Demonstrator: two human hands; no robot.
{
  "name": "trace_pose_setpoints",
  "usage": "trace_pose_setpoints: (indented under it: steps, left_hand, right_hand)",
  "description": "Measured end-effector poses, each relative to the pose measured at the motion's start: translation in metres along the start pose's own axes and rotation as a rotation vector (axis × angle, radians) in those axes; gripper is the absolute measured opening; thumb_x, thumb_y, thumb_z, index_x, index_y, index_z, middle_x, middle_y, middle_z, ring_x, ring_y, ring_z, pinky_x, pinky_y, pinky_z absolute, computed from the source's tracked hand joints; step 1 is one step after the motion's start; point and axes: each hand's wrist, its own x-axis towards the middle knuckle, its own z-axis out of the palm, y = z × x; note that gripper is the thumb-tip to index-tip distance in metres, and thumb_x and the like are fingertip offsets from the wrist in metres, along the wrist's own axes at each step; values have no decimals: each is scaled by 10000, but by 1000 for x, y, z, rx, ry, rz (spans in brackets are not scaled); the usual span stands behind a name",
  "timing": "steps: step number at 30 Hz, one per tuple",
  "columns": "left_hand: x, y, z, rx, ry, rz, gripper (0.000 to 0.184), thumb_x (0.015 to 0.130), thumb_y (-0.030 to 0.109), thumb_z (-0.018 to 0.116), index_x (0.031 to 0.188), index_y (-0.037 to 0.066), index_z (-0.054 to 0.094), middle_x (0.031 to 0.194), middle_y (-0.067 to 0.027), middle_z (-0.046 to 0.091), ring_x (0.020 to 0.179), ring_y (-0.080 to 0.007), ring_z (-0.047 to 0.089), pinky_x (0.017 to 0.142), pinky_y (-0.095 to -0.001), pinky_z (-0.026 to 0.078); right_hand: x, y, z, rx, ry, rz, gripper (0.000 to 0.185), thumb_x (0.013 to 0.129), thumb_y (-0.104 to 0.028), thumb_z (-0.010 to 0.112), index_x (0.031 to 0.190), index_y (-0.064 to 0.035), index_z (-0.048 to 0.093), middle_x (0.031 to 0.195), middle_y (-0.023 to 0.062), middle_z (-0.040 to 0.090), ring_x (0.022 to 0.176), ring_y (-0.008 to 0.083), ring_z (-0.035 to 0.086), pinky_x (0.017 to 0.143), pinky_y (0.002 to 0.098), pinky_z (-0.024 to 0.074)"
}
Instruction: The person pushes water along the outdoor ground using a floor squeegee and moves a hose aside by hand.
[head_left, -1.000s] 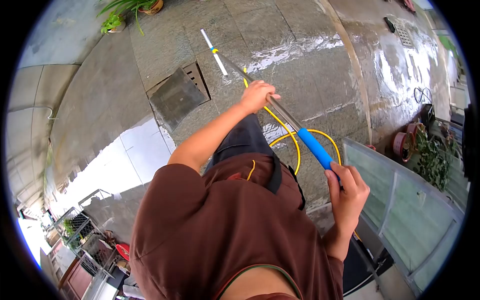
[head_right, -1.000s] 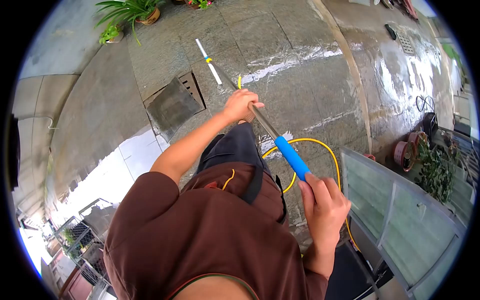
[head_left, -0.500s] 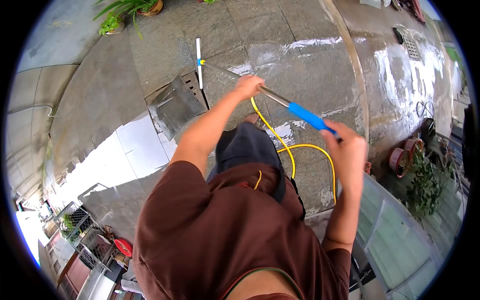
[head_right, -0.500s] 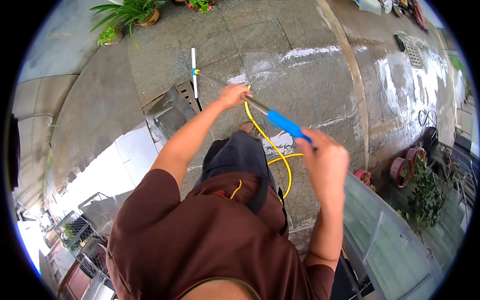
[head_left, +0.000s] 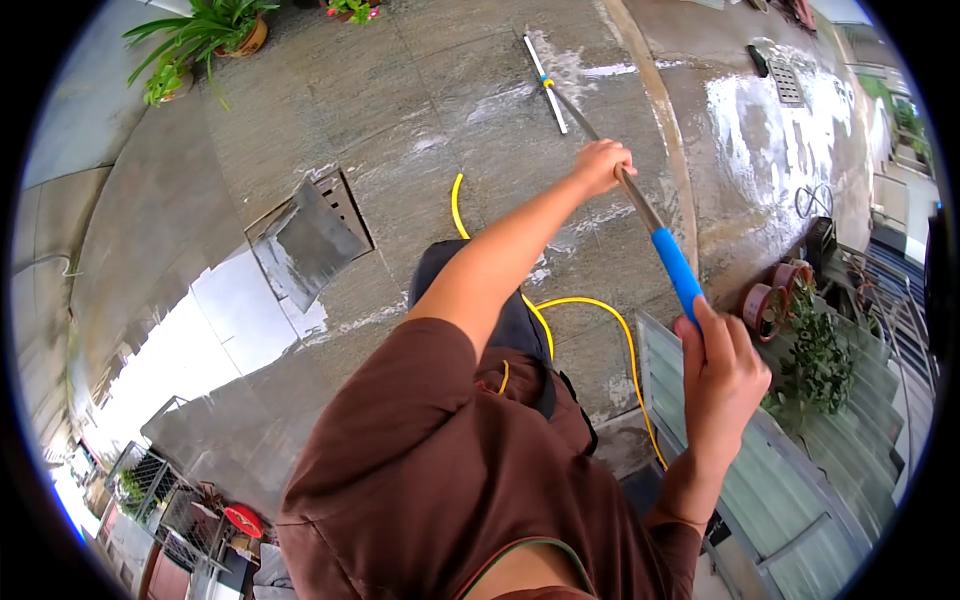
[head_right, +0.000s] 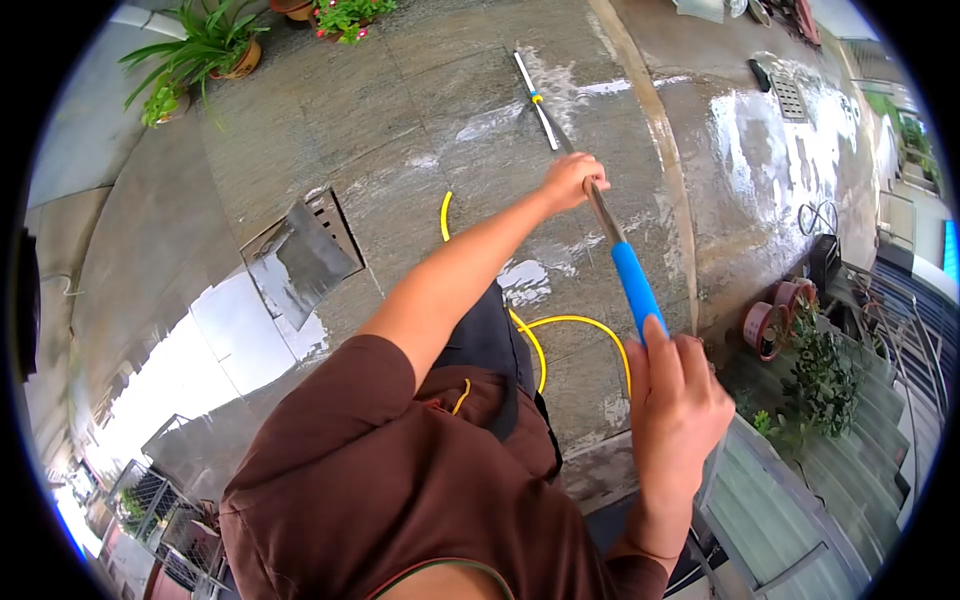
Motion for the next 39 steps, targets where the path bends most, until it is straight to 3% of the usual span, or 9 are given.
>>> trace_pose_setpoints:
  steps: [4,7,12,18,21,25,27,31,39]
  left_hand:
    - [-7,46,-10,22,-10,71,262,853,349,713,764,118,626,780,-41,640,846,-272,594,825,-414,440]
    - [-36,66,-34,86,-15,1,282,849,344,713,746,106,602,763,-47,648,820,-267,589,828,-401,434]
    - [-91,13,-67,379,-69,-225,289,856,383,695,741,127,627,749,-64,643,819,-283,612,904,-457,433]
    - [-92,-69,-55,680,-165,-520,229,832,375,709,790,152,683,859,-64,685,918,-281,627,864,-459,445]
    - [-45,-47,7,681,-324,-479,193,845,359,697,806,170,695,893,-46,693,976,-271,623,875,-461,426]
    - [21,0,151,561,-215,-269,190,851,364,688,797,182,684,822,-29,680,917,-267,633,807,-441,423]
    - [56,35,215,478,-343,-248,203,868,368,668,789,182,685,814,-30,683,910,-252,634,848,-434,396]
    - [98,98,328,327,-442,-134,225,888,384,638,788,187,682,805,-29,680,898,-259,626,876,-429,382]
    - [153,168,467,49,-468,82,215,879,419,641,828,215,684,846,-13,676,947,-251,615,926,-434,388]
  right_hand:
    - [-18,20,-42,267,91,265,206,751,-2,770,952,-13,731,832,131,692,681,235,673,592,305,514]
    - [-31,60,-44,422,27,295,177,776,20,737,952,22,715,800,133,675,662,222,635,608,307,480]
    - [-5,99,38,700,-107,353,174,806,-56,755,970,-8,720,793,123,668,638,215,608,591,318,471]
    - [39,144,152,727,-95,103,162,830,-181,746,967,-94,729,809,116,695,687,334,666,602,404,518]
    - [40,213,154,833,-61,148,127,843,-137,735,941,-56,731,842,148,708,698,322,680,620,382,529]
    - [11,336,129,781,-172,582,148,866,-83,718,983,5,734,752,135,681,635,145,610,605,289,479]
    - [-13,385,109,732,-115,652,159,889,-78,701,1010,19,733,712,79,650,666,84,542,619,247,445]
    - [-66,454,72,588,-51,824,163,918,-76,680,1017,44,727,722,10,623,670,61,479,605,229,397]
    - [-104,479,16,299,47,924,139,887,-21,685,1011,26,725,756,60,652,644,88,527,577,236,414]
